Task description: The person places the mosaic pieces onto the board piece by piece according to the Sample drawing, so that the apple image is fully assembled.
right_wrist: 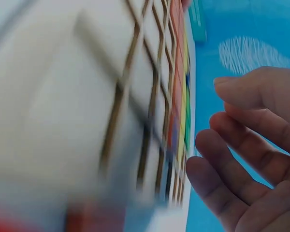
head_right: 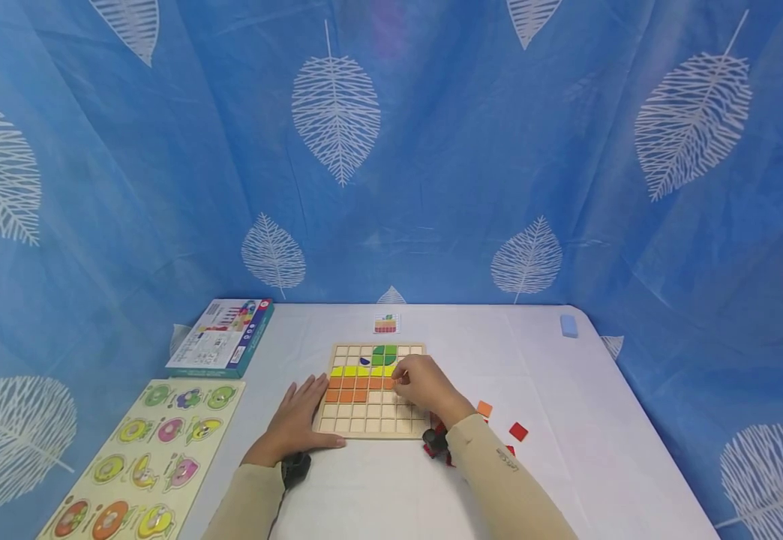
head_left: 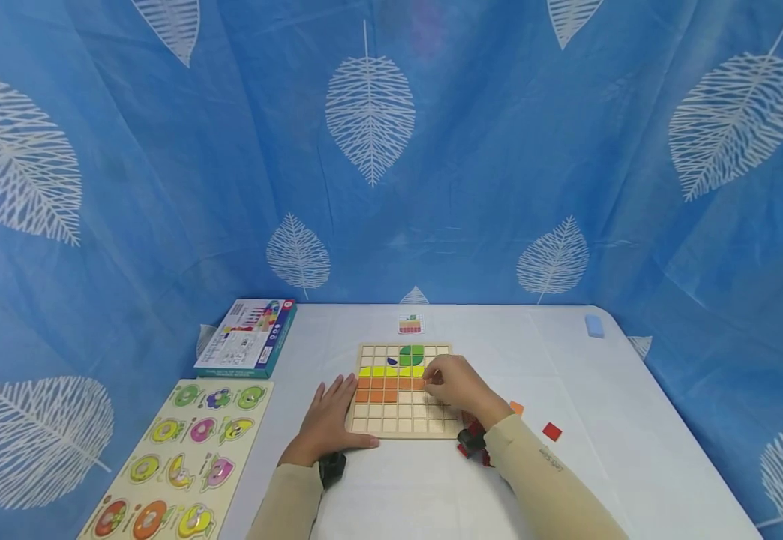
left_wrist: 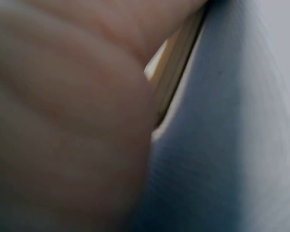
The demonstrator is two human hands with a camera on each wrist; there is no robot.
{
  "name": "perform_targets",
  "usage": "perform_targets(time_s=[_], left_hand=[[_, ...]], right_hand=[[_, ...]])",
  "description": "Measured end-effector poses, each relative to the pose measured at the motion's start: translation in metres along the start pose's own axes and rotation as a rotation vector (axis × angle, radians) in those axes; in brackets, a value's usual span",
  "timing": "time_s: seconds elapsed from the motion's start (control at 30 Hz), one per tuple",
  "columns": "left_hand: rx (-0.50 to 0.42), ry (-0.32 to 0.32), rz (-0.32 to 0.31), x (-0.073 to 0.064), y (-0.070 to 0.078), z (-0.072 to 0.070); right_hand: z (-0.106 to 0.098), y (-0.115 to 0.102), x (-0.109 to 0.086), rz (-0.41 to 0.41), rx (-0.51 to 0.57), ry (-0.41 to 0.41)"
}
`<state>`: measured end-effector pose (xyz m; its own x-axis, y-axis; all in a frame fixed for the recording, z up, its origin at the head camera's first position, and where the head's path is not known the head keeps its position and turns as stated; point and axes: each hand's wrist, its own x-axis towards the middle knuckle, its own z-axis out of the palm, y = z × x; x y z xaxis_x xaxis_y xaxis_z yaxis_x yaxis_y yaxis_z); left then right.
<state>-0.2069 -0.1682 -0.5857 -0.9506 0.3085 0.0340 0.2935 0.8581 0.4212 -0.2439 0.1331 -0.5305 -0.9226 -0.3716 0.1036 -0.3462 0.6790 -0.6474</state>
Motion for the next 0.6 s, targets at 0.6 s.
perform_targets(time_s=[0.6], left_hand=[[-0.015, -0.002, -0.006, 0.001, 0.0, -0.001]], right_hand=[[-0.061, 0.067, -0.075, 0.289, 0.068, -0.128]])
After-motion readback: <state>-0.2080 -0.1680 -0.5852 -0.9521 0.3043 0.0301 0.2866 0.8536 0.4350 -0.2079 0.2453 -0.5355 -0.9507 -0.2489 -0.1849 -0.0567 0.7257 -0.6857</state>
